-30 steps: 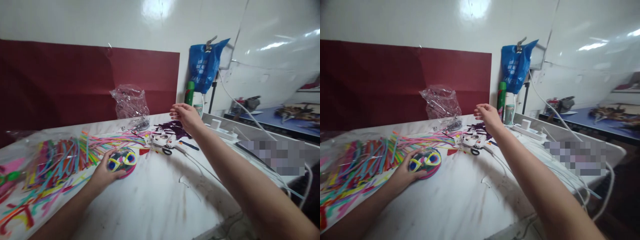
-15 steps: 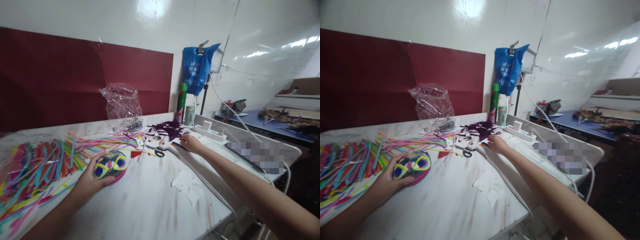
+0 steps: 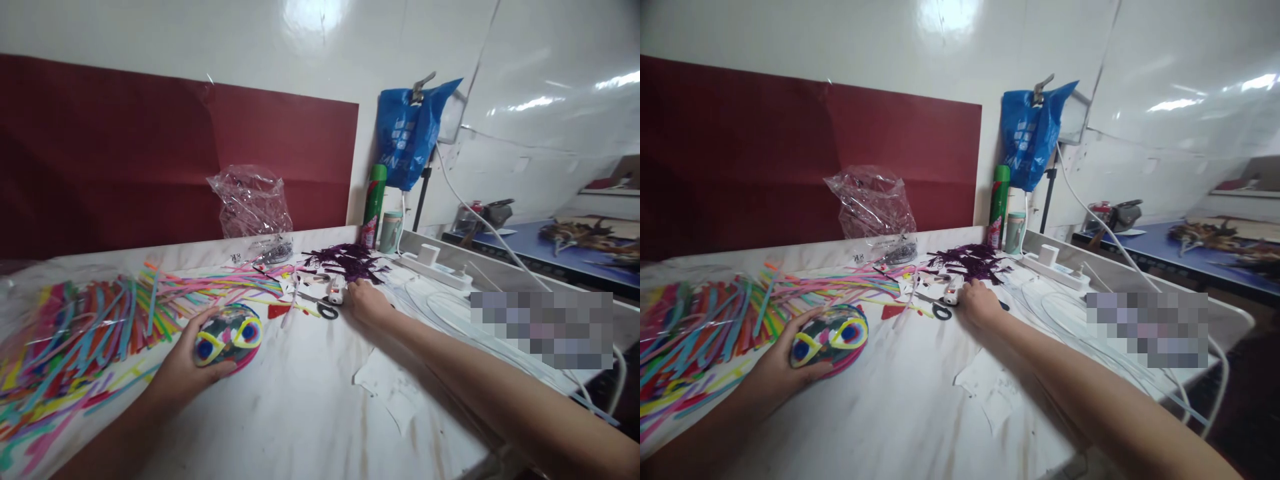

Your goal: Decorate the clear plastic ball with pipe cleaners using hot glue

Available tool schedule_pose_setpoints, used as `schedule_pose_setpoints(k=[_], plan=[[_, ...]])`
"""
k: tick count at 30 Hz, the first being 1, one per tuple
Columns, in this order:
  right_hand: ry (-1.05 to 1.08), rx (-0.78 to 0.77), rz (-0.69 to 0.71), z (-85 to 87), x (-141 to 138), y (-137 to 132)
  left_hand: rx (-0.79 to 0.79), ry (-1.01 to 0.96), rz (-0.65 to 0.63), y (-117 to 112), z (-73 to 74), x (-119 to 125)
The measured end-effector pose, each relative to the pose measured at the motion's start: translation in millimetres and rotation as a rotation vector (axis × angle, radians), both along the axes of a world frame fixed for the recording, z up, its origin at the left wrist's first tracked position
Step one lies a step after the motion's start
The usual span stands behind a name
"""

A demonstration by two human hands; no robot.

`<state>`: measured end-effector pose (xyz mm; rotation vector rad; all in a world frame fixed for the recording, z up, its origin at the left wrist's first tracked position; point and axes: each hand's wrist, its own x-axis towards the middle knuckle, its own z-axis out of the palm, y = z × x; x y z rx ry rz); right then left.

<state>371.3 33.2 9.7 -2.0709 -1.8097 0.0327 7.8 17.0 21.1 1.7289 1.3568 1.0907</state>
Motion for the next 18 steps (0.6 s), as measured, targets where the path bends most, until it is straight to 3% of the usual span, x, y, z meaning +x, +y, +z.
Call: schedule_pose_setpoints(k=[6,9,13,18], plan=[[0.366,0.134,-0.051,18.8,19.5,-0.9,0.029,-0.019,-0.013,1.6,-2.1,-0.8],[0.596,0.158,-0.015,28.9,14.5,-6.3,0.039,-0.047,0.006,0.6,-2.9,1.7],[0.825,0.183,0.107,37.8,-26.4,-21.9,0.037,-0.057,0.091,-4.7,-5.4,7.4],[0.941,0.074,0.379,37.4,-83.0,-57.8,0.103,-0.099,0.058,-13.4,-10.0,12.9]])
